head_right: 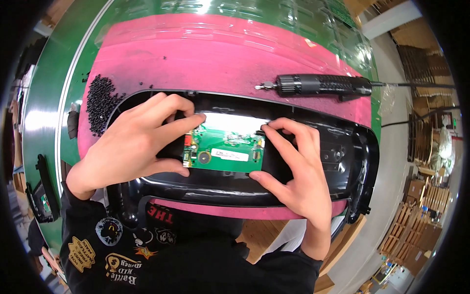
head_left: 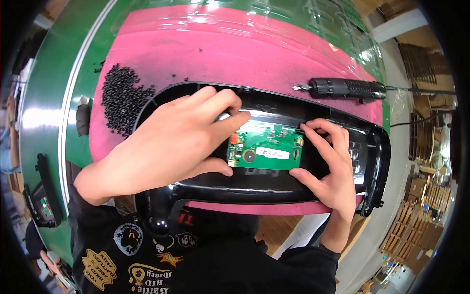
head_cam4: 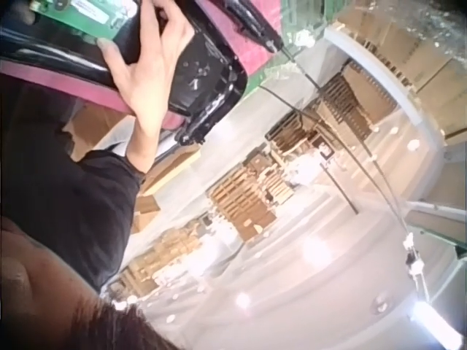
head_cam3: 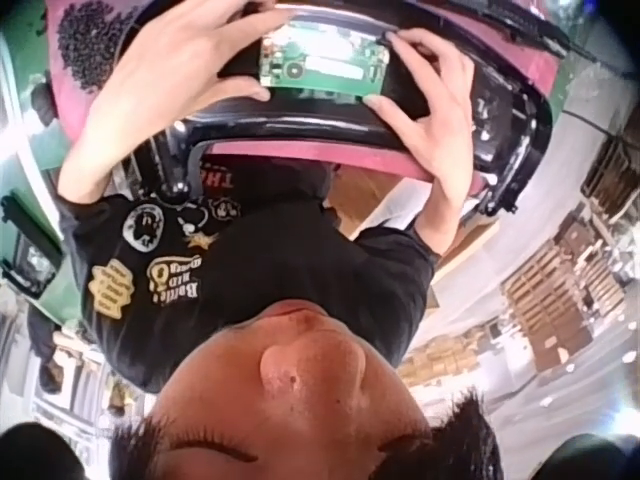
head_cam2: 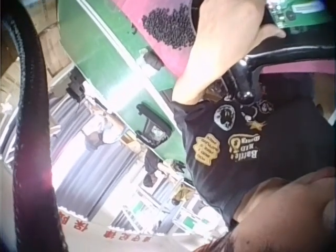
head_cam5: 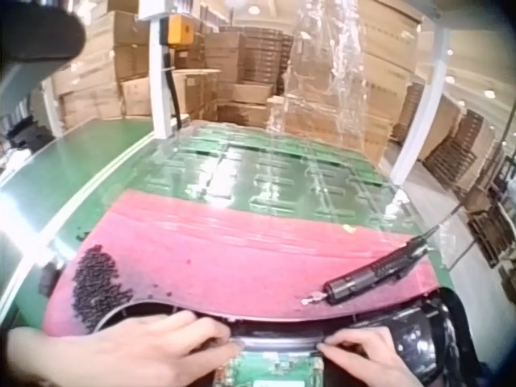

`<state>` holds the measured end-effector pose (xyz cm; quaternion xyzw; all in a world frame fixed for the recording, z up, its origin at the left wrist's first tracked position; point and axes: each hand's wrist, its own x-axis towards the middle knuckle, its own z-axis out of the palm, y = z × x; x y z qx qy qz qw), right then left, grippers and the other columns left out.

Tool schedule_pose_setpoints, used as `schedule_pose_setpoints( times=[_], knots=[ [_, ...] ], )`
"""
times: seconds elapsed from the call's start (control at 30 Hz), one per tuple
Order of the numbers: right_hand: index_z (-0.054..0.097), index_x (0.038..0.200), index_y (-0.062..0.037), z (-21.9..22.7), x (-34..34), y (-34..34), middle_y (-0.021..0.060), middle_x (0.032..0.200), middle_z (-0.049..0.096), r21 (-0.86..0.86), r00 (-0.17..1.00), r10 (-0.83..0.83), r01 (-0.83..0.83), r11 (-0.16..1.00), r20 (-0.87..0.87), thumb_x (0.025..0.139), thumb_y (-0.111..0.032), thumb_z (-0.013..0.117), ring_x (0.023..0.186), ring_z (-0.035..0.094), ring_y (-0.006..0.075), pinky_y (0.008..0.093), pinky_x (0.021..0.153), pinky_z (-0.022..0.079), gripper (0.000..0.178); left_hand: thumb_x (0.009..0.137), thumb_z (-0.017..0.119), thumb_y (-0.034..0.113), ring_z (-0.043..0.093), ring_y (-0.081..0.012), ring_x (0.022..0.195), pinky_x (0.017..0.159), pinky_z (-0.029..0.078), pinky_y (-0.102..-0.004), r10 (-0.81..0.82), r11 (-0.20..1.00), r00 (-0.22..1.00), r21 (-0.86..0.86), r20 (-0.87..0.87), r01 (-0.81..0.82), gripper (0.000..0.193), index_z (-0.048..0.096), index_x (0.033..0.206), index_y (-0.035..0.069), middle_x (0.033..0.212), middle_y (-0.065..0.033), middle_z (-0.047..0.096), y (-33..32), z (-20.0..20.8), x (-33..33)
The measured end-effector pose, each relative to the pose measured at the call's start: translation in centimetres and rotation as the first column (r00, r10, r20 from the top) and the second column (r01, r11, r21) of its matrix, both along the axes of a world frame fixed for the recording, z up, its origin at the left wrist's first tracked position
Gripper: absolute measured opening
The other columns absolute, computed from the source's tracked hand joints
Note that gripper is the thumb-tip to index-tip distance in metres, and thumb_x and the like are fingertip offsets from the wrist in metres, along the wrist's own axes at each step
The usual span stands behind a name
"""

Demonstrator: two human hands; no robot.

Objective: Assembling circuit boards into plastic housings using an electric screwdriver.

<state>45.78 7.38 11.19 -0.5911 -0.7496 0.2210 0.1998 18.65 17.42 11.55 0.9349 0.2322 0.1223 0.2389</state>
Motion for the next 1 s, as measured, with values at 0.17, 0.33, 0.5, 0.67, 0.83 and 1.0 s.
schedule_pose_setpoints(
  times=[0.17, 0.33, 0.5, 0.67, 0.83, 1.0],
  knots=[
    [0.061, 0.123, -0.0003, -0.1, 0.0, 0.1, 0.0117, 0.125, 0.052, 0.015, 1.0, -0.008, 0.008, 1.0, 0.027, 0.06, -0.012, 0.082, 0.11, 0.046, 0.0307, 0.0388, 0.094, 0.041, 0.067, 0.06, 0.083, 0.023, 0.055, -0.0258, 0.1, 0.083, 0.05, -0.0364, 0.021, 0.999, 0.999, 0.043, -0.024, -0.02, 0.069, 0.059, 0.121, 0.002, 0.114, -0.0081, 0.052, 0.0, -0.6, -0.1],
    [0.057, 0.127, 0.0009, 0.4, -0.5, 0.2, 0.0122, 0.126, 0.051, -0.003, 0.999, -0.001, 0.001, 1.0, 0.036, 0.057, -0.013, 0.084, 0.112, 0.046, 0.0305, 0.0389, 0.097, 0.04, 0.076, 0.061, 0.082, 0.025, 0.056, -0.0243, 0.103, 0.081, 0.052, -0.0344, 0.011, 0.999, 1.0, 0.039, 0.003, -0.011, 0.072, 0.057, 0.123, 0.0, 0.116, -0.0087, 0.052, 0.0, -0.8, -0.4],
    [0.056, 0.125, 0.0008, 0.6, 1.5, -0.3, 0.0104, 0.123, 0.055, -0.036, 0.907, -0.255, 0.258, 0.966, -0.336, 0.071, -0.01, 0.077, 0.108, 0.054, 0.0226, 0.0345, 0.094, 0.042, 0.059, 0.071, 0.078, 0.022, 0.063, -0.0289, 0.08, 0.068, 0.053, -0.0368, 0.105, 0.994, 0.977, -0.013, 0.187, -0.104, 0.051, 0.06, 0.112, -0.002, 0.094, -0.0117, 0.06, 1.2, 1.1, -2.0],
    [0.051, 0.132, -0.0058, 2.0, 8.3, 1.8, 0.0081, 0.117, 0.058, 0.411, 0.84, -0.527, 0.439, 0.799, 0.127, 0.094, -0.013, 0.06, 0.094, 0.054, 0.0122, 0.0247, 0.085, 0.044, 0.04, 0.075, 0.071, 0.01, 0.064, -0.036, 0.083, 0.072, 0.051, -0.0432, 0.401, 0.882, 0.916, 0.261, 0.019, -0.391, 0.024, 0.066, 0.097, 0.003, 0.087, -0.0146, 0.065, 4.6, 0.7, -5.5],
    [0.049, 0.135, -0.0098, 2.3, 13.4, 6.3, 0.0088, 0.117, 0.057, -0.09, 0.832, -0.546, 0.539, 0.838, -0.102, 0.097, -0.019, 0.06, 0.098, 0.056, 0.0133, 0.0273, 0.084, 0.046, 0.041, 0.071, 0.071, 0.005, 0.065, -0.0344, 0.086, 0.076, 0.053, -0.0437, 0.394, 0.894, 0.914, 0.272, -0.098, -0.356, 0.02, 0.067, 0.091, 0.002, 0.088, -0.0146, 0.068, 4.3, -0.7, -6.4],
    [0.048, 0.123, -0.0064, 1.9, 12.0, 9.1, 0.01, 0.109, 0.054, -0.063, 0.73, -0.59, 0.61, 0.79, -0.345, 0.093, -0.016, 0.066, 0.1, 0.059, 0.0152, 0.0292, 0.071, 0.055, 0.036, 0.07, 0.068, 0.001, 0.066, -0.0346, 0.084, 0.07, 0.054, -0.043, 0.416, 0.903, 0.903, 0.172, -0.11, -0.395, 0.017, 0.069, 0.086, 0.001, 0.086, -0.0173, 0.067, 4.7, -1.0, -5.9]
  ],
)
